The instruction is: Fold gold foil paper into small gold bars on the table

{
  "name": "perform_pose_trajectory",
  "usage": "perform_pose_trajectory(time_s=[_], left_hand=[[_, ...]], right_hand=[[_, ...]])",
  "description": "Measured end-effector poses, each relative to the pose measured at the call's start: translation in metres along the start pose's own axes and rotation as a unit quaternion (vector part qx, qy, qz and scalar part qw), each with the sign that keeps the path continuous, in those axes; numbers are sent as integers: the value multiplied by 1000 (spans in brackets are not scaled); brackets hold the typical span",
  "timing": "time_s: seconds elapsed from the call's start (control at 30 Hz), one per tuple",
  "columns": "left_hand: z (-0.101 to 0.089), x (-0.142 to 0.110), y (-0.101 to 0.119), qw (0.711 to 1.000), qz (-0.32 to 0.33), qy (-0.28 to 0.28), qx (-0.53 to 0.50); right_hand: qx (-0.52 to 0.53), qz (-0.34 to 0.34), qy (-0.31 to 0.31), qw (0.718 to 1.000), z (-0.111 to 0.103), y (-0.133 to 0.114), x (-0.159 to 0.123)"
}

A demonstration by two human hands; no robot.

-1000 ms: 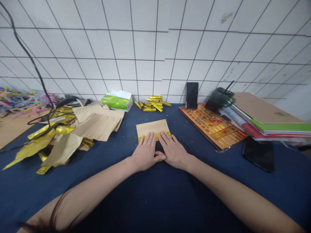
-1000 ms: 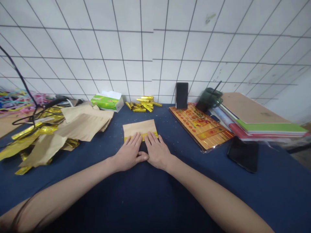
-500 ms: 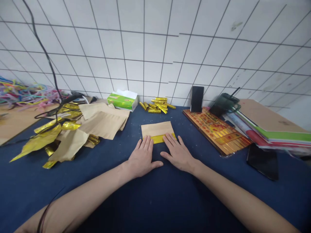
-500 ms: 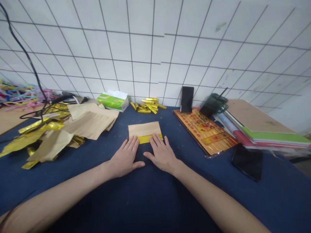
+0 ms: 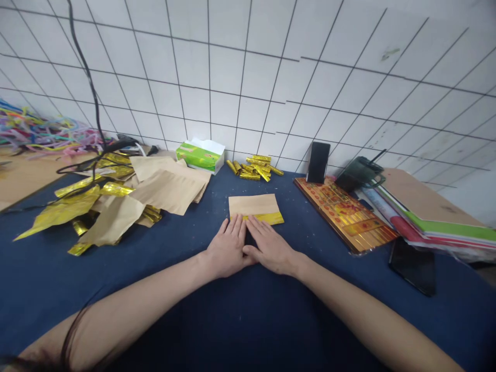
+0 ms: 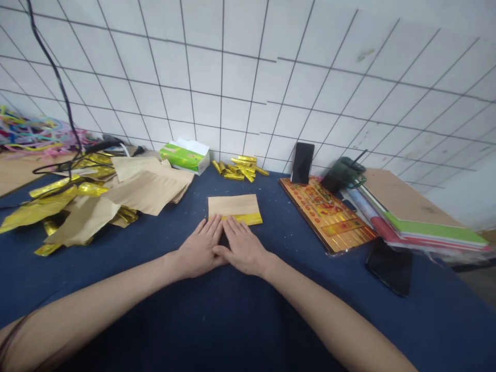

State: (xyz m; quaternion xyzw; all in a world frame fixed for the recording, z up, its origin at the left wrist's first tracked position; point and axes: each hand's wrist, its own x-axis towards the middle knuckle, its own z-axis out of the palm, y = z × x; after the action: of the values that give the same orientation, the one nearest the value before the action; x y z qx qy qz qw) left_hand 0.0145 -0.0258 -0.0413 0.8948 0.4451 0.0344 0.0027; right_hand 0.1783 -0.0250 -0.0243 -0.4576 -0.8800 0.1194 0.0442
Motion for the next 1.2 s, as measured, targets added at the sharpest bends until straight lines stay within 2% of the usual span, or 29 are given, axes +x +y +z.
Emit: perform_pose_trajectory(time_s=[0.13, 0.23, 0.37, 0.5, 0.57, 0.63, 0.7, 0.77, 0.83, 0.9, 1.1, 1.2], left_hand=[[-2, 0, 2, 1000, -15, 12, -9], [-3, 0, 3, 1000, -14, 5, -5], [-6, 0, 3, 1000, -17, -6, 1], [-9, 1, 4, 1000, -20, -19, 5], [-9, 1, 4, 1000, -20, -21, 3], [-8, 1, 3, 1000, -15, -17, -3], [-7, 0, 2, 1000, -9, -17, -5], [-6, 0, 1, 1000, -3, -30, -1], [-6, 0, 1, 999, 3, -43, -1], [-5, 0, 1, 999, 2, -36, -11], [-7, 0, 2, 999, -15, 0, -31], [-5, -2, 1, 1000, -12, 4, -27]], right_hand=[[-62, 73, 23, 995, 1, 33, -19], [-75, 86, 33, 993, 4, 43, -25], [-66, 89, 31, 993, 3, 42, -25], [-30, 94, 7, 995, -8, 42, -24], [-19, 96, 16, 995, -15, 37, -22], [-25, 82, 39, 996, -18, 24, -17], [-29, 38, 44, 998, -18, 5, -8], [-15, -17, 23, 999, -14, -13, 4], [7, -34, 3, 999, -8, -23, 13], [17, -24, -2, 1000, -3, -20, 16], [-32, 56, 5, 998, 2, 17, -3], [-56, 73, 19, 996, 4, 21, -9]])
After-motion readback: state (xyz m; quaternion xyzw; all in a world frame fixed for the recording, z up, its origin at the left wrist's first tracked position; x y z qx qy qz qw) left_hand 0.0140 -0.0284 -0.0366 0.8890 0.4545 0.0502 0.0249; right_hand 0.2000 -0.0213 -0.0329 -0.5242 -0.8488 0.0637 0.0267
